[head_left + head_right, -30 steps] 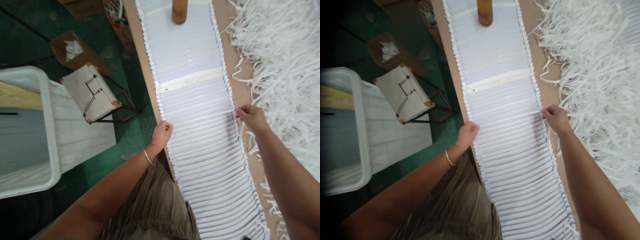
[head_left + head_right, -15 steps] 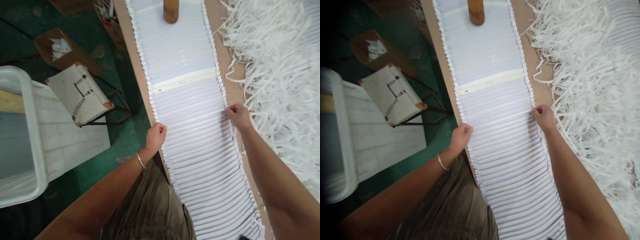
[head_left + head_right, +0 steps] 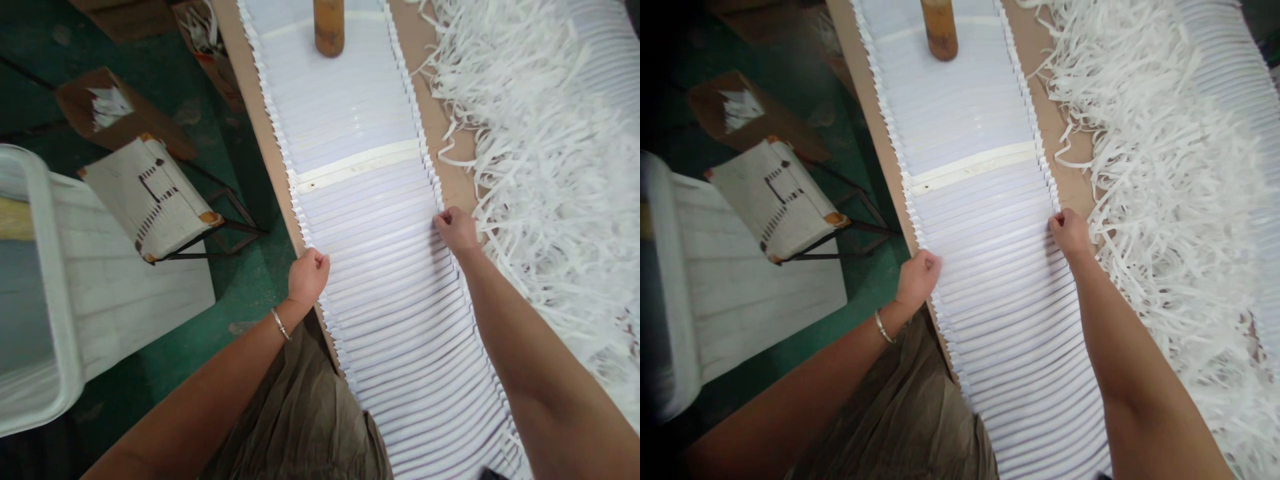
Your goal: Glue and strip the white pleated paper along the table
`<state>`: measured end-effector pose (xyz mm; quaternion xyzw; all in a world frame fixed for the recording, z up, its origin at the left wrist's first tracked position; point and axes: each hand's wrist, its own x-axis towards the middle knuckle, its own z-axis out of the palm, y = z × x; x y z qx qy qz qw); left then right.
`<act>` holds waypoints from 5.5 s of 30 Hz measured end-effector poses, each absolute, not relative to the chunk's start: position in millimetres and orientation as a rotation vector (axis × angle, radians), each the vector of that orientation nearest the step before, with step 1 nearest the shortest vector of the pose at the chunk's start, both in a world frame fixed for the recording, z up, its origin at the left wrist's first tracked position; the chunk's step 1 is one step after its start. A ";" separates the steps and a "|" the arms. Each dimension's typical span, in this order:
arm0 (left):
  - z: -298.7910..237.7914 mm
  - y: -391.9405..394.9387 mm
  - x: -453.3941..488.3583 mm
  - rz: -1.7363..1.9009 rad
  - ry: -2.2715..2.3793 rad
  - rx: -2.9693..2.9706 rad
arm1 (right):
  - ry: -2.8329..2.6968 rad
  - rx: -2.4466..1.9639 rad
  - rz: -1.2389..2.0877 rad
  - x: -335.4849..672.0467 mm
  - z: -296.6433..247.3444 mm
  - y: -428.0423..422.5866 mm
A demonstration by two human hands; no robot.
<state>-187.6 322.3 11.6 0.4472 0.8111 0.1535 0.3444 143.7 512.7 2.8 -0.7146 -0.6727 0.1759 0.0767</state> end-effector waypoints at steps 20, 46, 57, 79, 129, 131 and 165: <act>33.6 315.1 -234.6 0.450 1.515 1.333 | -1.445 -2.566 0.429 186.7 42.1 367.5; 54.9 342.9 -307.7 0.154 0.970 1.123 | -1.818 -2.051 1.463 9.3 133.8 305.1; 65.1 359.8 -251.2 0.095 0.942 1.576 | -2.250 -2.215 1.583 90.1 127.7 350.8; 67.0 364.6 -245.5 0.235 0.997 1.368 | -2.252 -2.261 1.331 62.9 124.2 314.5; 13.6 359.2 -242.6 0.231 1.542 1.033 | -2.024 -2.364 0.915 123.5 79.5 501.5; 11.8 357.9 -242.2 0.238 1.546 1.024 | -2.001 -2.363 0.876 123.3 77.2 504.5; 24.6 366.5 -241.2 0.090 1.634 1.251 | -2.075 -2.393 0.580 115.6 28.0 525.1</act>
